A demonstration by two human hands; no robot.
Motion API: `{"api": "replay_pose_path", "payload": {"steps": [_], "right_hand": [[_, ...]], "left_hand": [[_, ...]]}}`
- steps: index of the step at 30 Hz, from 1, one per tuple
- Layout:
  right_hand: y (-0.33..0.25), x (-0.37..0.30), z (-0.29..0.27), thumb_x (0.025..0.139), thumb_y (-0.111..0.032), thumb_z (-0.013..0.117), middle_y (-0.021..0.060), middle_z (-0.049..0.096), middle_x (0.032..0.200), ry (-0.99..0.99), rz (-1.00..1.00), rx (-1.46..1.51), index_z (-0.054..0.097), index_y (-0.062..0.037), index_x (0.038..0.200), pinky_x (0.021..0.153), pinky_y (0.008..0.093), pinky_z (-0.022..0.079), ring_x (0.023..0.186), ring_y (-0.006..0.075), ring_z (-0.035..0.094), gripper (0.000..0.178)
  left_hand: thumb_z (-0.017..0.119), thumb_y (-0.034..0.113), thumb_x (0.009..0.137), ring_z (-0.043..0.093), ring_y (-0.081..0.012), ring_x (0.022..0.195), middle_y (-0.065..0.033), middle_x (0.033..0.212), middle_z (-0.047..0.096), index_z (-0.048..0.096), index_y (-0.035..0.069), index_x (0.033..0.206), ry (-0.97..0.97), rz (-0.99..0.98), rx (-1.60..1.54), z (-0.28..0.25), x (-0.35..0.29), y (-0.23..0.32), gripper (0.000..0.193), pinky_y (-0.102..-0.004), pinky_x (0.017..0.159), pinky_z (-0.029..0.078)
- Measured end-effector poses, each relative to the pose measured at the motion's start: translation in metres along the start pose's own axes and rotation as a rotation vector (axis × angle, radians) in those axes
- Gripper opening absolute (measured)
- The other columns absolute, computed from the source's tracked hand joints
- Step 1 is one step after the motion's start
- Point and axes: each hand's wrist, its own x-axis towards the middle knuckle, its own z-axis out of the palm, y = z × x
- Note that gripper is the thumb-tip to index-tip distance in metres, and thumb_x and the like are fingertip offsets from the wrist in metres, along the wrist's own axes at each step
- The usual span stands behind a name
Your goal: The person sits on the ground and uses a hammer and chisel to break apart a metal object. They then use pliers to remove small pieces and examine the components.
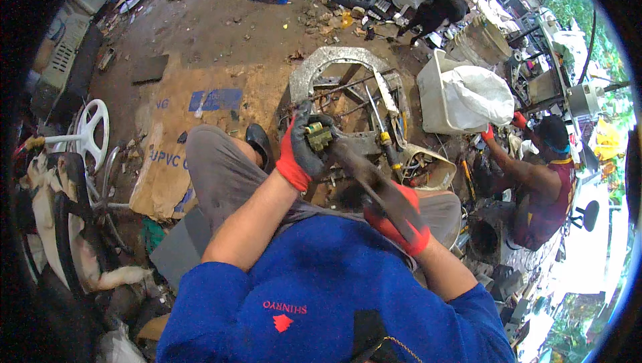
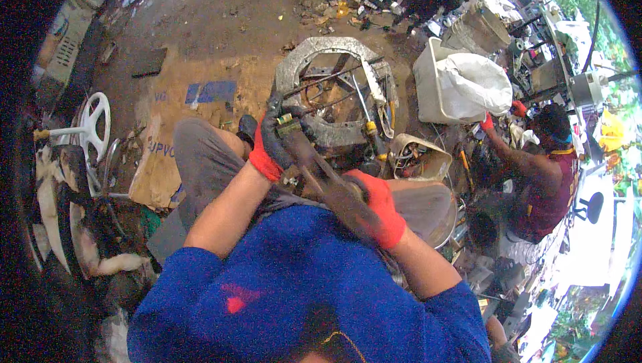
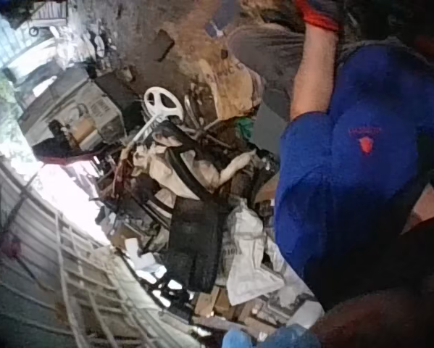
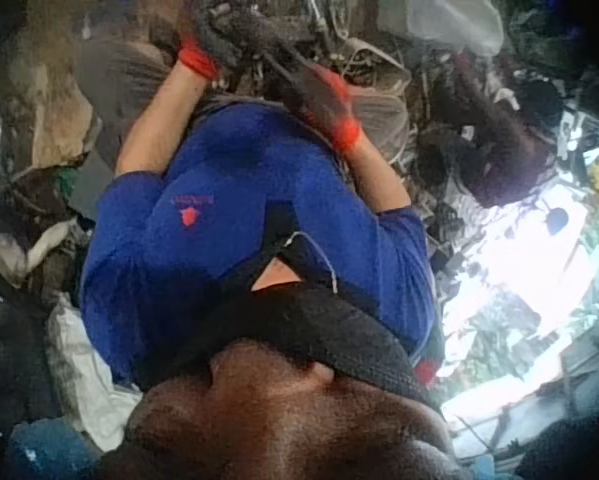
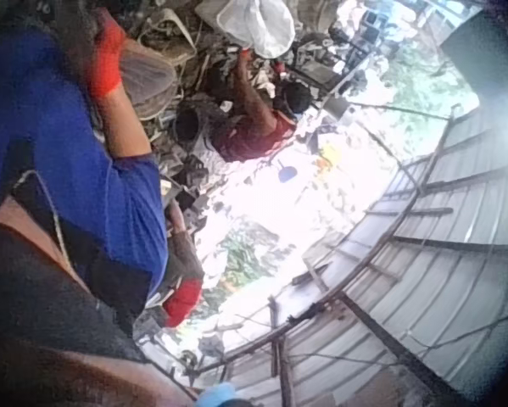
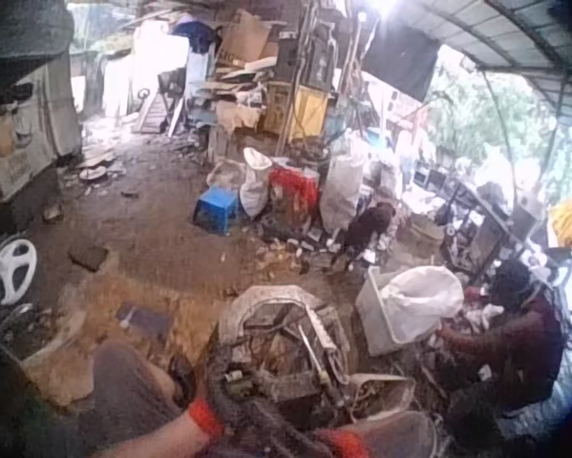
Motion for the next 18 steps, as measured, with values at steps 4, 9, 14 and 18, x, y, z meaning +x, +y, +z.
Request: {"api": "replay_pose_path", "payload": {"steps": [4, 9, 14, 18], "right_hand": [[-0.038, 0.014, 0.002, 0.072, -0.023, 0.079, 0.0157, 0.070, 0.093, 0.027, -0.079, -0.341, 0.068, -0.0042, 0.105, 0.079, 0.0397, 0.055, 0.087, 0.0326, 0.070, 0.040], [-0.032, 0.005, -0.001, 0.073, -0.018, 0.076, 0.0136, 0.066, 0.084, 0.054, -0.336, -0.545, 0.067, -0.0039, 0.100, 0.066, 0.0434, 0.055, 0.075, 0.0365, 0.066, 0.032], [-0.031, 0.022, -0.003, 0.078, -0.019, 0.073, 0.0184, 0.070, 0.109, 0.018, -0.006, -0.388, 0.068, -0.0049, 0.116, 0.084, 0.0398, 0.055, 0.092, 0.0333, 0.070, 0.041], [-0.037, 0.007, -0.013, 0.078, -0.020, 0.074, 0.0176, 0.070, 0.109, -0.007, -0.045, -0.265, 0.067, -0.0059, 0.119, 0.086, 0.0396, 0.054, 0.093, 0.0323, 0.069, 0.044]], "left_hand": [[0.047, 0.051, 0.100, 0.069, -0.0252, 0.081, -0.0086, 0.087, 0.070, 0.066, 0.011, 0.095, 0.042, -0.006, -0.042, 0.002, 0.000, 0.009, 0.044, -0.0437, 0.077, 0.059], [0.048, 0.050, 0.099, 0.070, -0.0256, 0.079, -0.0090, 0.084, 0.070, 0.065, 0.011, 0.093, 0.034, -0.025, -0.045, -0.018, 0.004, 0.006, 0.043, -0.0440, 0.074, 0.059], [0.050, 0.055, 0.097, 0.068, -0.0257, 0.073, -0.0073, 0.079, 0.068, 0.064, 0.014, 0.087, 0.157, 0.017, -0.018, 0.003, 0.013, 0.001, 0.045, -0.0444, 0.070, 0.059], [0.050, 0.056, 0.097, 0.068, -0.0271, 0.072, -0.0078, 0.078, 0.067, 0.064, 0.014, 0.087, 0.207, -0.062, -0.009, -0.005, 0.005, 0.002, 0.045, -0.0449, 0.065, 0.058]]}}
